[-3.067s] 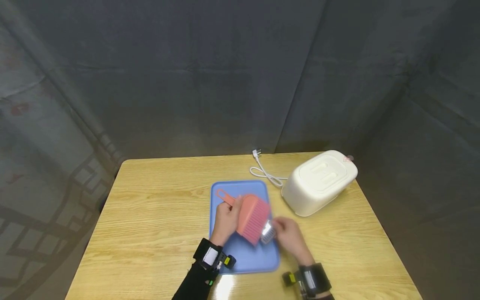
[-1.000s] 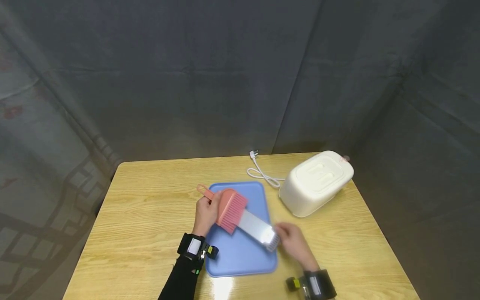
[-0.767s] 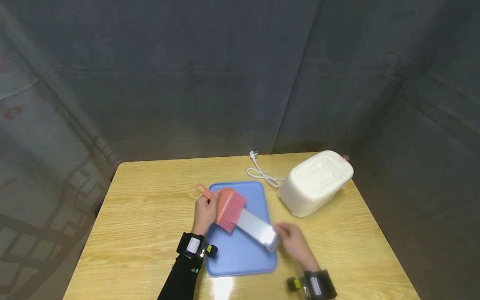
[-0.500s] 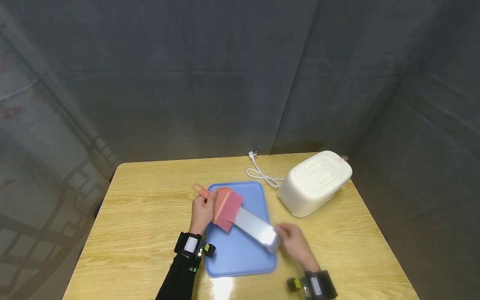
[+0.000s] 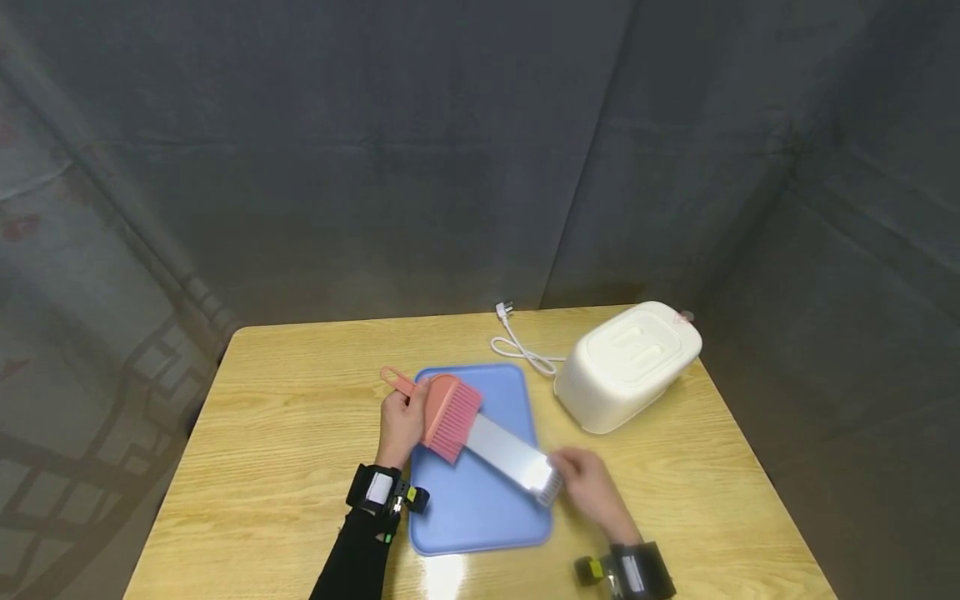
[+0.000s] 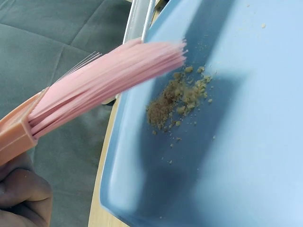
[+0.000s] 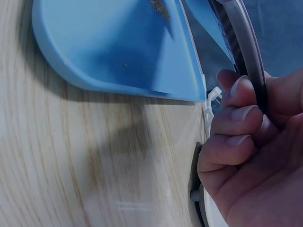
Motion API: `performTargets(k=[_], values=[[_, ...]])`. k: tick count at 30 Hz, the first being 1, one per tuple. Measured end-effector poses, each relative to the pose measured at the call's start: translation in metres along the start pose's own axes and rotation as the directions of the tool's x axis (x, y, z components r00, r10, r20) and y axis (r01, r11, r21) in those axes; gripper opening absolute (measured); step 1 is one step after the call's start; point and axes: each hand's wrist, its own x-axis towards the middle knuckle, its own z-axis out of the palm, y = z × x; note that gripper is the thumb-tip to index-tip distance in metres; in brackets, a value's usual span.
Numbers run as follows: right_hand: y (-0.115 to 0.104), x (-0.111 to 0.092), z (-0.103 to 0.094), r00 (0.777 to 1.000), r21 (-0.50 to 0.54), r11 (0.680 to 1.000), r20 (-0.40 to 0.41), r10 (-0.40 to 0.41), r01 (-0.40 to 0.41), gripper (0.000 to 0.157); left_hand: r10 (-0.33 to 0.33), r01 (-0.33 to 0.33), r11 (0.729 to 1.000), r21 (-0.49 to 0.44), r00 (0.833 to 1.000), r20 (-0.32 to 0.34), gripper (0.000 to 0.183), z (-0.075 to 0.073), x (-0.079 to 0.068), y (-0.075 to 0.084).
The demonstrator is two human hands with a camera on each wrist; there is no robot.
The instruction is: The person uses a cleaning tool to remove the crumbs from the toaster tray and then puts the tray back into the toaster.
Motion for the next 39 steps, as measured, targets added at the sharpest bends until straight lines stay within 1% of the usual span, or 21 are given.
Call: performTargets(k=[4,10,14,22,26,30,35,39], values=[[0.000,-0.001,-0.002,1.000,-0.002,1.000,0.000,0.005,-0.005,0.013,-0.003,0.003,1.000,0.001,1.000,-0.002,0.045,-0.001,0.001,0.000],[0.002,-0.001,-0.004,1.000,0.009,1.000,0.003,0.018,-0.018,0.012,0.006,-0.006,1.000,0.005,1.000,-0.009,0.050,-0.005,0.002,-0.001],[0.003,-0.001,-0.005,1.000,0.010,1.000,0.000,0.012,-0.012,0.013,0.007,-0.007,1.000,-0.001,1.000,-0.009,0.051,-0.006,0.001,-0.002],[0.004,0.001,-0.004,1.000,0.012,0.999,-0.003,0.031,-0.031,0.013,-0.026,0.026,1.000,-0.014,1.000,-0.017,0.049,-0.007,0.001,0.000],[0.005,0.002,-0.004,0.999,0.014,0.999,-0.002,0.035,-0.035,0.014,-0.016,0.015,1.000,-0.020,0.999,-0.037,0.047,-0.008,0.001,0.002],[0.005,0.001,-0.001,1.000,0.010,1.000,-0.004,0.025,-0.025,0.014,0.016,-0.019,0.999,-0.049,0.999,-0.049,0.043,-0.006,-0.002,0.010],[0.001,0.002,0.003,1.000,-0.006,1.000,-0.008,0.011,-0.012,0.016,0.063,-0.065,0.992,-0.104,0.998,-0.015,0.041,-0.001,-0.007,0.024],[-0.003,0.004,0.007,1.000,0.001,1.000,0.003,-0.005,0.005,0.016,0.089,-0.088,0.985,-0.148,0.996,0.000,0.042,0.005,-0.011,0.033]])
